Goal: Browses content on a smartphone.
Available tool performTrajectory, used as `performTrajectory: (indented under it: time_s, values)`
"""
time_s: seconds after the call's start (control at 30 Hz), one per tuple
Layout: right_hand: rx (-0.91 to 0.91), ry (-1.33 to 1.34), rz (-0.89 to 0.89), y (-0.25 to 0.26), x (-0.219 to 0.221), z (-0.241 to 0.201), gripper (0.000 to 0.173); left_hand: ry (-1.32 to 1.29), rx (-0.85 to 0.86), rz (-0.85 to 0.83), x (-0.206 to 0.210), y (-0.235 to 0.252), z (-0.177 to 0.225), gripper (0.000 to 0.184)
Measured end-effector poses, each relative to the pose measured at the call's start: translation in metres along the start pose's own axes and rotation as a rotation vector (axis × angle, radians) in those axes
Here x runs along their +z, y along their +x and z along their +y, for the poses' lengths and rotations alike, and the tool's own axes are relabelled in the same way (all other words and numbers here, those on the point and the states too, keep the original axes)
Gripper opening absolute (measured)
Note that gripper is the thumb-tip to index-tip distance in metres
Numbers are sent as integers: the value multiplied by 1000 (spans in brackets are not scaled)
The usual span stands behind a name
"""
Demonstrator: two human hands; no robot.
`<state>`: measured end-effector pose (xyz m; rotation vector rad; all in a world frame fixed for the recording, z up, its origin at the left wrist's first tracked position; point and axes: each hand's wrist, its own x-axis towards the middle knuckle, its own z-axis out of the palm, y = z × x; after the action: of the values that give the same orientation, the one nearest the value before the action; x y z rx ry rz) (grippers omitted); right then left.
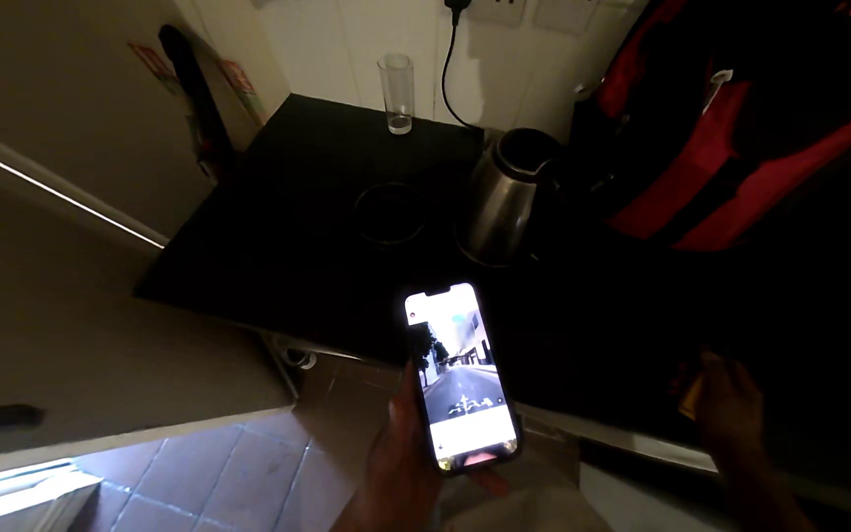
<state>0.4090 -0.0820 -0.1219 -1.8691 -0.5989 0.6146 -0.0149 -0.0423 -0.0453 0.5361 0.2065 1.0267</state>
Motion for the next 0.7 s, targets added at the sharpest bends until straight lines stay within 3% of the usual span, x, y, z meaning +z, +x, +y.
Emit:
performTrajectory:
  time_s: [0.7]
  values:
    - [10, 3, 2, 0, 0, 0, 42, 2, -3, -47, -2, -1, -3, 70]
